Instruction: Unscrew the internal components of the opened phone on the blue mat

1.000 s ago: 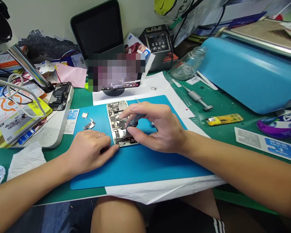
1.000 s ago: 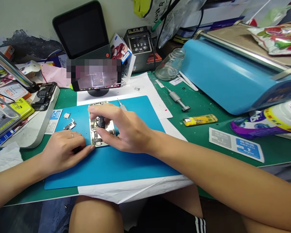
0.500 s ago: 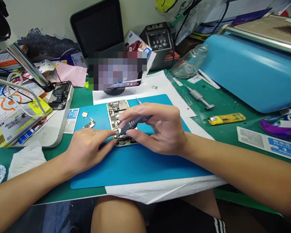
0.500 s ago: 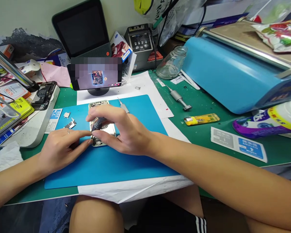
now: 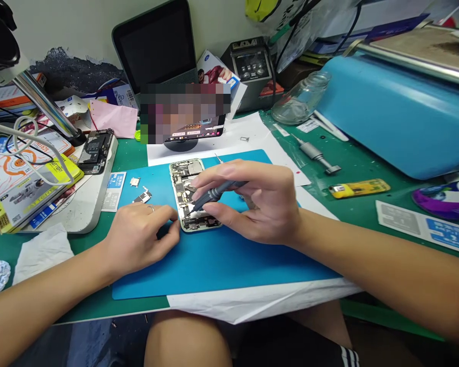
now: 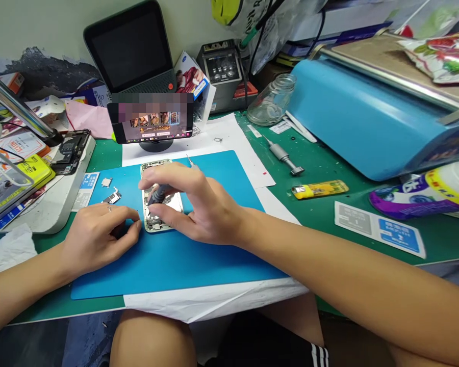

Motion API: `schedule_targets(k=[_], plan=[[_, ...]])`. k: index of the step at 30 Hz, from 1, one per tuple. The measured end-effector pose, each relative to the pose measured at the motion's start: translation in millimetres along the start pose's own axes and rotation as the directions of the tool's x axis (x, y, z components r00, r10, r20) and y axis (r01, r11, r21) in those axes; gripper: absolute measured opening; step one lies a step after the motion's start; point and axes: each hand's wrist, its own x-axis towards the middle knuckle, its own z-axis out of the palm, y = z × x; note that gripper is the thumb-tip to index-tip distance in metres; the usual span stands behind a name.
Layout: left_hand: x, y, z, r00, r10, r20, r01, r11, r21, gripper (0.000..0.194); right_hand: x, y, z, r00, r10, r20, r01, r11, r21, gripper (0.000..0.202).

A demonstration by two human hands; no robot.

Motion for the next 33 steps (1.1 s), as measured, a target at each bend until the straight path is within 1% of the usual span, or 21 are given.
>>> schedule_targets(k=[2, 5, 8, 11, 14, 21, 26, 30, 33], plan=[[2, 1, -0.9, 1.000, -0.017, 0.001, 0.017, 0.998, 0.065, 0.019, 2, 1, -3, 1.000, -0.014, -0.028, 0.013, 0.999, -0.042, 0.055], [3, 0, -0.5, 0.998, -0.033, 0.056, 0.024, 0.987, 0.156, 0.022, 6, 2, -11, 0.994, -0.005, -0.112, -0.009, 0.992, -0.124, 0.057], [3, -2, 0.3, 0.994, -0.047, 0.095, 0.027, 0.979, 0.200, 0.023, 10, 5, -18, 0.973, -0.020, -0.229, -0.023, 0.983, -0.183, 0.061], [2, -2, 0.1, 0.994, -0.053, 0.091, 0.033, 0.977, 0.210, 0.023, 12, 10, -23, 0.958, -0.009, -0.285, -0.059, 0.972, -0.229, 0.057], [3, -1, -0.8, 0.993, -0.060, 0.097, 0.039, 0.977, 0.209, 0.022, 12, 13, -23, 0.956, 0.019, -0.293, -0.097, 0.962, -0.254, 0.051], [3, -2, -1.4, 0.992, -0.065, 0.105, 0.042, 0.977, 0.208, 0.022, 9, 7, -18, 0.970, 0.079, -0.232, -0.143, 0.950, -0.277, 0.046], [4, 0, -3.5, 0.990, -0.072, 0.118, 0.048, 0.979, 0.200, 0.018, 10, 8, -20, 0.965, 0.078, -0.249, -0.157, 0.935, -0.319, 0.043], [4, 2, -5.1, 0.997, -0.024, 0.077, 0.013, 0.990, 0.141, 0.017, 11, 13, -27, 0.960, 0.052, -0.276, -0.158, 0.912, -0.380, 0.040], [3, 2, -4.8, 0.999, 0.037, 0.031, -0.040, 0.997, 0.069, 0.018, 13, 16, -33, 0.954, 0.064, -0.293, -0.192, 0.881, -0.432, 0.041]])
